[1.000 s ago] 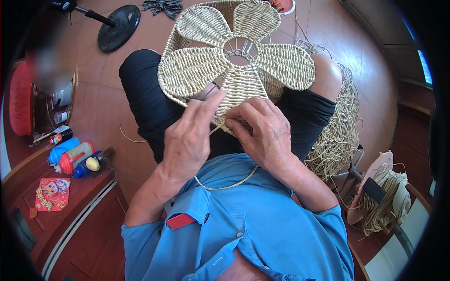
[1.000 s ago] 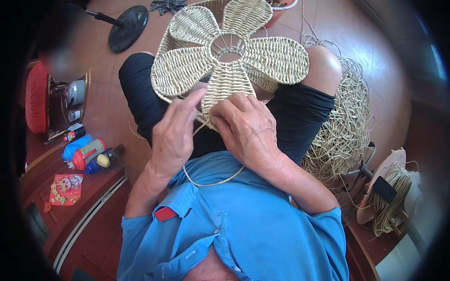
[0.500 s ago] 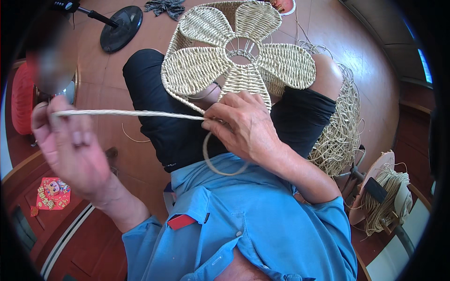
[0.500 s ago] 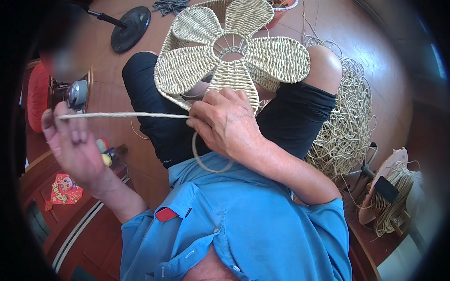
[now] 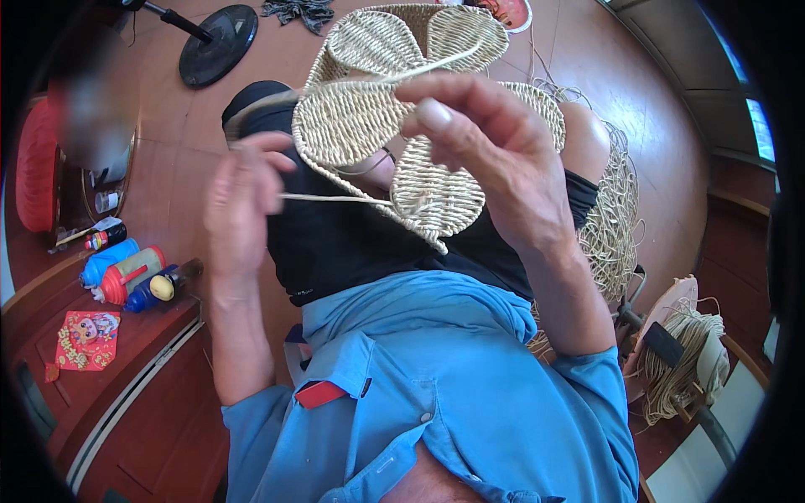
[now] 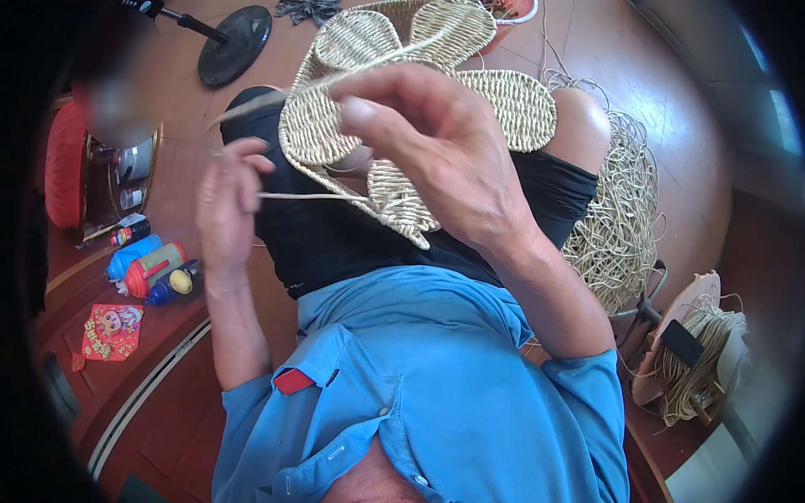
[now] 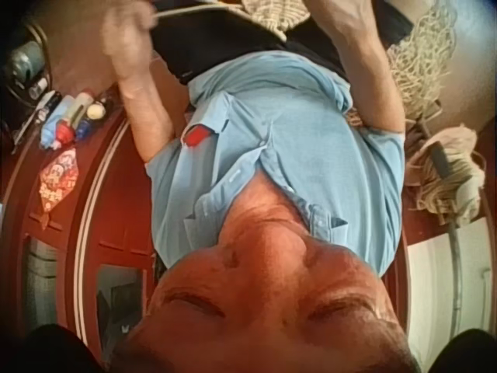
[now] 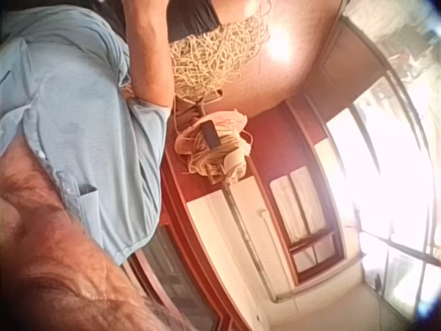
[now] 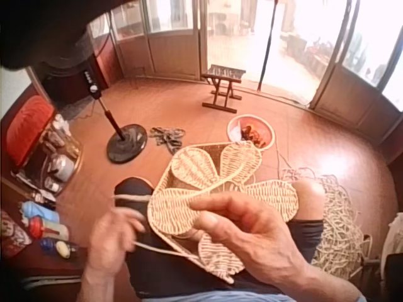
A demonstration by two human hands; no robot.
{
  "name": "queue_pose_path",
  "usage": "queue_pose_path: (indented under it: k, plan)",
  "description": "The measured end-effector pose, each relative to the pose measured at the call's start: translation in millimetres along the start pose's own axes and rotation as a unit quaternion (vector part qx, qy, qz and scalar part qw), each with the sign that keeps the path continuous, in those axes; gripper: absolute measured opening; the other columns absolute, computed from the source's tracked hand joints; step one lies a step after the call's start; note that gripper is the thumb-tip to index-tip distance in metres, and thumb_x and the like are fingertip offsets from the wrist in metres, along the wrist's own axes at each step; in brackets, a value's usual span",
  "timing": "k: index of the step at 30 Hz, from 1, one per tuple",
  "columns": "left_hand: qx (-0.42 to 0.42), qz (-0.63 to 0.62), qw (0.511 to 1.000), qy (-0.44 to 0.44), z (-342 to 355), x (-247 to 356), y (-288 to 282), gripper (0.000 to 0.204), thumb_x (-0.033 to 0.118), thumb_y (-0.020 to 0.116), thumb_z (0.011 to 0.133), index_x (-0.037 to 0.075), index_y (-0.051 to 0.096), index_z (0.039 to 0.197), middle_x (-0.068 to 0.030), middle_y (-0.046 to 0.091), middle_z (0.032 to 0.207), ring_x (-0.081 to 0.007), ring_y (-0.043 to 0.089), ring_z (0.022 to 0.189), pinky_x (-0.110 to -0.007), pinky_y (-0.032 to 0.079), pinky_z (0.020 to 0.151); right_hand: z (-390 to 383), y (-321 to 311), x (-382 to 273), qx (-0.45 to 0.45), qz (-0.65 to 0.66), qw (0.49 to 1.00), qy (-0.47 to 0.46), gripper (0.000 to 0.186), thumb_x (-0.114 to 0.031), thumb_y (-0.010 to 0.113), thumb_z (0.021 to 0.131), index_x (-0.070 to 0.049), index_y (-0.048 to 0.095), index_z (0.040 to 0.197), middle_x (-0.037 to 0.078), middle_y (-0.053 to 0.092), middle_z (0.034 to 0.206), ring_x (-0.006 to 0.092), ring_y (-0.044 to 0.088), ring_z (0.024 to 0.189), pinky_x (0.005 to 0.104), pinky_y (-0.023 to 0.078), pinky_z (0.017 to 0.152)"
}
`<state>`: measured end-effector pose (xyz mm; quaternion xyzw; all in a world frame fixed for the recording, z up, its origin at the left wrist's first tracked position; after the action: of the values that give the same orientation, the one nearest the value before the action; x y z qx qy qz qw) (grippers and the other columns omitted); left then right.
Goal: Weaving straw strands into a decorative flower-shaped frame.
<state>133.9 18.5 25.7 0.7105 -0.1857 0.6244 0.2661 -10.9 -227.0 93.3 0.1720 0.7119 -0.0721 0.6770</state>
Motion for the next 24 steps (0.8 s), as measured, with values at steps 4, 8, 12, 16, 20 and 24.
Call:
queue_pose_path:
  k: [4,8,12,16,20,24]
  plan:
    - [0.114,-0.236,0.963,-0.06,6.0,4.8,-58.4,0.049,0.036,0.046,0.123,-0.002,0.055,0.154,0.0077,0.032,0.063,-0.0022,0.036,0.057,-0.022,0.04,0.055,-29.3,-16.5,44.2,0.116,-0.131,0.984,0.028,0.024,-0.021,0.077,0.106,-0.001,0.078,0.117,0.0,0.073,0.096,0.0061,0.061,0.083,0.0264,0.052,0.075]
    - [0.071,-0.189,0.979,-0.043,6.8,-6.9,-75.8,0.047,0.033,0.045,0.124,-0.002,0.055,0.154,0.0078,0.032,0.063,-0.0024,0.032,0.052,-0.021,0.033,0.048,-68.7,-23.7,71.2,0.153,-0.148,0.977,0.023,0.019,-0.011,0.081,0.102,-0.001,0.072,0.116,-0.004,0.061,0.089,0.0041,0.05,0.075,0.0236,0.045,0.069]
    - [0.066,-0.175,0.982,-0.037,6.5,-6.7,-84.6,0.047,0.032,0.045,0.124,-0.003,0.055,0.154,0.0078,0.033,0.063,-0.0023,0.032,0.051,-0.021,0.032,0.047,-87.1,-28.5,88.2,0.205,-0.149,0.967,0.019,0.026,-0.007,0.084,0.1,-0.005,0.064,0.116,-0.007,0.054,0.093,0.0022,0.045,0.08,0.0207,0.04,0.07]
    - [0.11,-0.151,0.982,-0.034,5.4,6.7,-86.0,0.047,0.032,0.046,0.124,-0.004,0.056,0.153,0.0084,0.032,0.063,-0.0014,0.029,0.051,-0.021,0.029,0.046,-88.2,-28.6,94.4,0.201,-0.184,0.962,0.024,0.03,-0.005,0.088,0.093,-0.005,0.067,0.114,-0.002,0.058,0.095,0.0087,0.052,0.083,0.0265,0.045,0.072]
    - [0.097,-0.154,0.983,-0.013,1.6,41.7,-73.3,0.045,0.03,0.044,0.124,-0.006,0.057,0.15,0.0082,0.032,0.063,-0.0014,0.028,0.05,-0.021,0.03,0.046,-81.2,-21.0,73.2,0.155,-0.368,0.911,-0.102,0.028,-0.002,0.085,0.086,-0.007,0.072,0.11,0.013,0.068,0.105,0.0293,0.065,0.094,0.0404,0.053,0.081]
    - [0.084,-0.142,0.985,0.041,-16.7,100.8,-49.9,0.044,0.027,0.04,0.125,-0.007,0.056,0.149,0.0072,0.032,0.062,-0.0025,0.028,0.05,-0.022,0.032,0.046,-61.5,-0.5,58.9,0.061,-0.403,0.903,-0.134,0.031,-0.011,0.077,0.093,-0.011,0.074,0.125,0.011,0.069,0.11,0.0342,0.066,0.103,0.0483,0.052,0.092]
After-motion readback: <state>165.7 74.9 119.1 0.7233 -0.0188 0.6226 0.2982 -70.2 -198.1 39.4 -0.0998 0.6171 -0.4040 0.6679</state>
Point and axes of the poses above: each hand's wrist, its own z-axis towards the middle knuckle, its own y-axis out of the palm, x = y × z, the point moved 3 cm from there along z, towards the middle knuckle
